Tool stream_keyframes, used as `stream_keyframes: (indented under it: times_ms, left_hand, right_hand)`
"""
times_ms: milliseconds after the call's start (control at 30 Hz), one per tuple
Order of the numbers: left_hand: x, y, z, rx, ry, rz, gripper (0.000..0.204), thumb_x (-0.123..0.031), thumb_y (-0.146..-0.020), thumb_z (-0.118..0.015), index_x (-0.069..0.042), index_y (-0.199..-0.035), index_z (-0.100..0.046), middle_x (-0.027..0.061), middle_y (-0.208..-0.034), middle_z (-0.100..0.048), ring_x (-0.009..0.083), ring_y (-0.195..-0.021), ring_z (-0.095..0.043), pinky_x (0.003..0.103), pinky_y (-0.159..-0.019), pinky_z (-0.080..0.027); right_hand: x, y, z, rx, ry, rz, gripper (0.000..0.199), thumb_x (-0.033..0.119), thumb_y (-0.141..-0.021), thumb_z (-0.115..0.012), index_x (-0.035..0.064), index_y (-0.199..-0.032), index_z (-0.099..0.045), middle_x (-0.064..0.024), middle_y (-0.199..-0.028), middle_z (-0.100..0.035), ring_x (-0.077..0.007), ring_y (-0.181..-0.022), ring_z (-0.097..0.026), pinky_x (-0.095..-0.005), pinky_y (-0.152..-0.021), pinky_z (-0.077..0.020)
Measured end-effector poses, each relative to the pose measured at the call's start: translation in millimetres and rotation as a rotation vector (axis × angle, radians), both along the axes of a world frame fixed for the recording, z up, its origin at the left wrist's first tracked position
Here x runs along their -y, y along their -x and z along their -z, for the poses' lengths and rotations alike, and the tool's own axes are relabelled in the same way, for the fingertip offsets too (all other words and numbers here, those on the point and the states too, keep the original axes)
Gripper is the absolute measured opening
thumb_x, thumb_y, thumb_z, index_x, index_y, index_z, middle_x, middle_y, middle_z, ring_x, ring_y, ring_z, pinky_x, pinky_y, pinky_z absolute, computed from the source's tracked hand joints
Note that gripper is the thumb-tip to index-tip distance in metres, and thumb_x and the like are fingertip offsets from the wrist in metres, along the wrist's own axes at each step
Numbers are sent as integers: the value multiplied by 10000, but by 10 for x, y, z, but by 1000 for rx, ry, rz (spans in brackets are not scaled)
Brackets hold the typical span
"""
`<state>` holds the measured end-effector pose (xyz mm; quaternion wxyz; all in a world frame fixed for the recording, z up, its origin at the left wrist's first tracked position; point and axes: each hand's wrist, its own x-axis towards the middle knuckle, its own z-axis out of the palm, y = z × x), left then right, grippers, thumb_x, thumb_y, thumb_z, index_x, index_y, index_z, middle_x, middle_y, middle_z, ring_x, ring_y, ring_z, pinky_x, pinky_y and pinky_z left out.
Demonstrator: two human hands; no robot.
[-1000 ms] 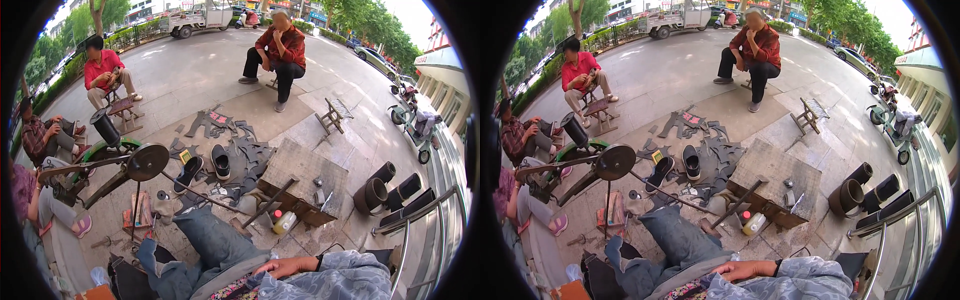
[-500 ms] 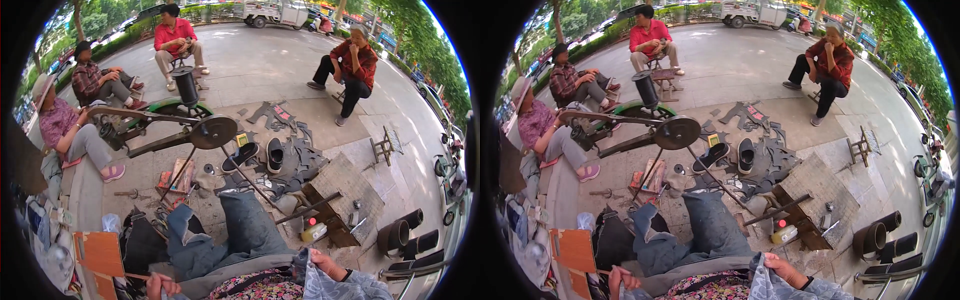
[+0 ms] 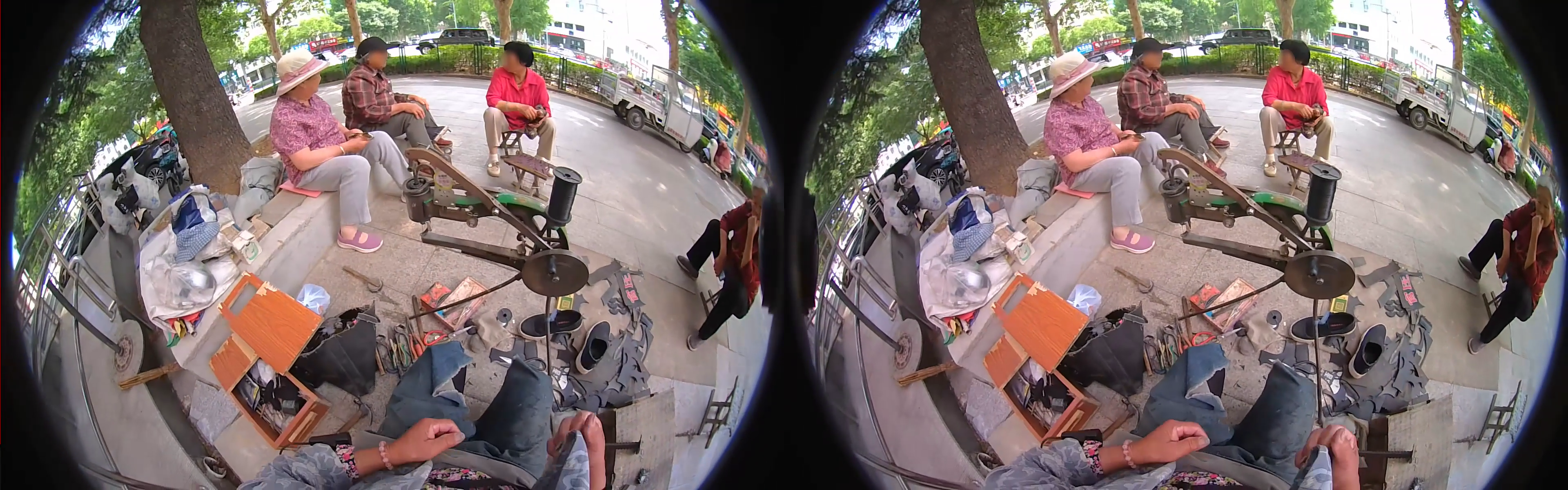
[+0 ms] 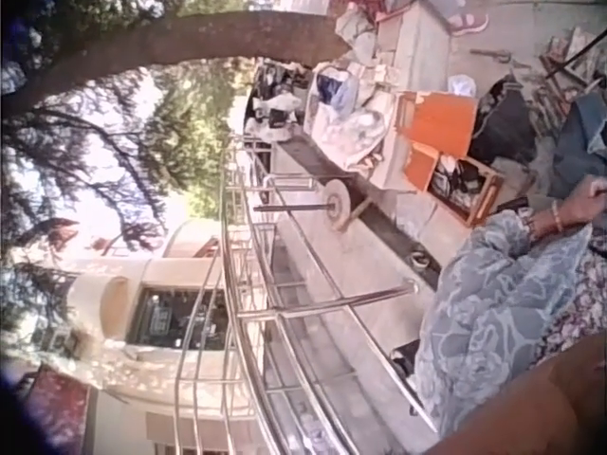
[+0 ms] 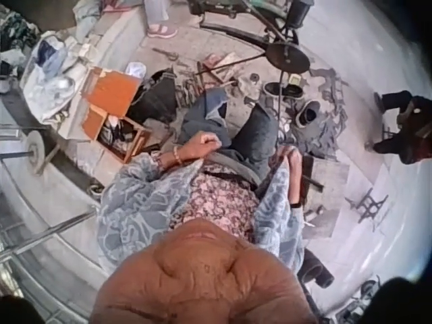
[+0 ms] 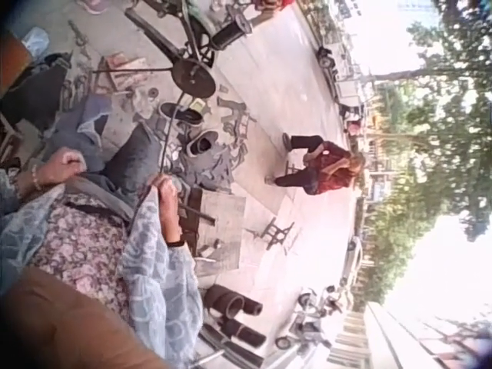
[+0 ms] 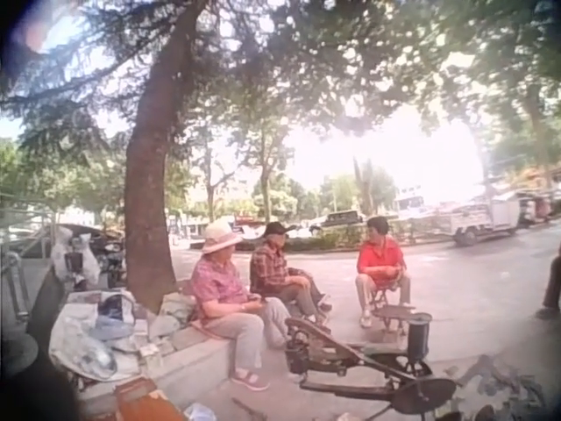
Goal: Manually repairing or preparing footwear components using a manual sewing/cobbling machine and hand tools outdoors.
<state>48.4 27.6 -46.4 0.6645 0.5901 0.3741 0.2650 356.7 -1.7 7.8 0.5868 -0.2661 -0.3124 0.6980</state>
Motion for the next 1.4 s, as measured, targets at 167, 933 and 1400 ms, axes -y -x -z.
stream_keyframes:
  times_ms: [167, 933, 1400]
  left_hand:
    - [-457, 81, -120, -99, -286, -226, 303, -222, -895, -608, -25, -1125, -599, 81, -1093, -584, 157, -934, -572, 258, -768, -450]
    - [-729, -163, 408, -1037, -893, -118, 513, -382, -807, -620, -130, -1246, -537, 189, -1455, -283, 451, -1340, -206, 594, -1013, -258]
    - [-936, -180, 449, -872, -927, -197, 598, -330, -734, -675, -10, -1217, -525, 252, -1413, -317, 481, -1319, -233, 577, -1024, -231]
  right_hand:
    - [-794, 84, 623, 1173, -224, 105, 379, 341, -804, -647, 10, -984, -607, -211, -998, -600, -350, -1035, -548, -437, -865, -435]
    - [-899, 462, 1243, 1792, -310, 328, 642, 330, -661, -750, 61, -1209, -551, -194, -1361, -414, -398, -1242, -369, -488, -1020, -305]
    - [-878, 402, 1229, 1843, -173, 271, 635, 336, -741, -684, 135, -1306, -475, -150, -1419, -355, -390, -1286, -342, -501, -994, -335]
